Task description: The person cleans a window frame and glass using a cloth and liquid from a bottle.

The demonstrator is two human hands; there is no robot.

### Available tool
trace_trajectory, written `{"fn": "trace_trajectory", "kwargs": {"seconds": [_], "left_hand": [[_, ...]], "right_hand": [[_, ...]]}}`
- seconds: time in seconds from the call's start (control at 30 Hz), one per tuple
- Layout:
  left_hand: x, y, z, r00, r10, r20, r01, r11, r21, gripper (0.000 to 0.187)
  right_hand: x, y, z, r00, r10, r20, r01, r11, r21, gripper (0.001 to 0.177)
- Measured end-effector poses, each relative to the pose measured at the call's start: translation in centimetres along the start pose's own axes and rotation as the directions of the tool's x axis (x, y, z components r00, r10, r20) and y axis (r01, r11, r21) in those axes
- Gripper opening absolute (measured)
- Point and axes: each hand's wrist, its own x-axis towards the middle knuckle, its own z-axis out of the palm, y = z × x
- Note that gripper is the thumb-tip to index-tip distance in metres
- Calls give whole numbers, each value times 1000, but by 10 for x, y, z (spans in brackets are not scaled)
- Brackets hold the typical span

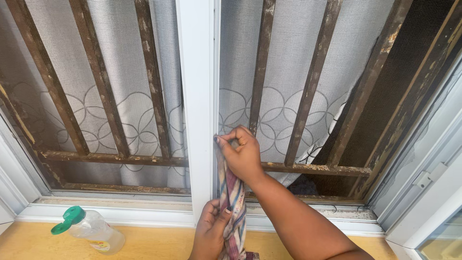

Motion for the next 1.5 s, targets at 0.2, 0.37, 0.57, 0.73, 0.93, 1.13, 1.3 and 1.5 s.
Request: {"fn": "trace_trajectory", "kwargs": {"seconds": [0.2,0.37,0.57,0.73,0.93,1.13,1.3,1.5], "left_hand": [[-6,-24,-17,994,-68,88,73,996,-53,39],[-17,0,5,1000,-4,-10,3,999,-52,39],[-24,13,6,1000,3,-30,-4,1000,-12,38],[-24,14,5,999,26,-40,-27,1000,-13,36],[-24,5,3,995,-72,-65,70,997,-31,39],[-22,3,5,998,56,-12,-55,997,48,38],[-23,1,3,999,22,-45,-23,1000,-11,36],[-30,-1,-1,992,-126,-17,127,986,105,30]], "right_hand": [[-45,12,13,999,-4,36,2,999,50,16],[-32,15,18,987,157,27,-159,978,135,11],[-32,20,20,956,268,121,-287,940,186,13],[-17,20,17,971,217,96,-235,937,260,12],[-37,24,13,948,269,171,-297,940,167,15],[-5,10,6,990,119,69,-130,976,177,10],[-28,32,14,949,281,146,-310,918,247,11],[-127,93,32,937,232,262,-277,949,149,17]]}}
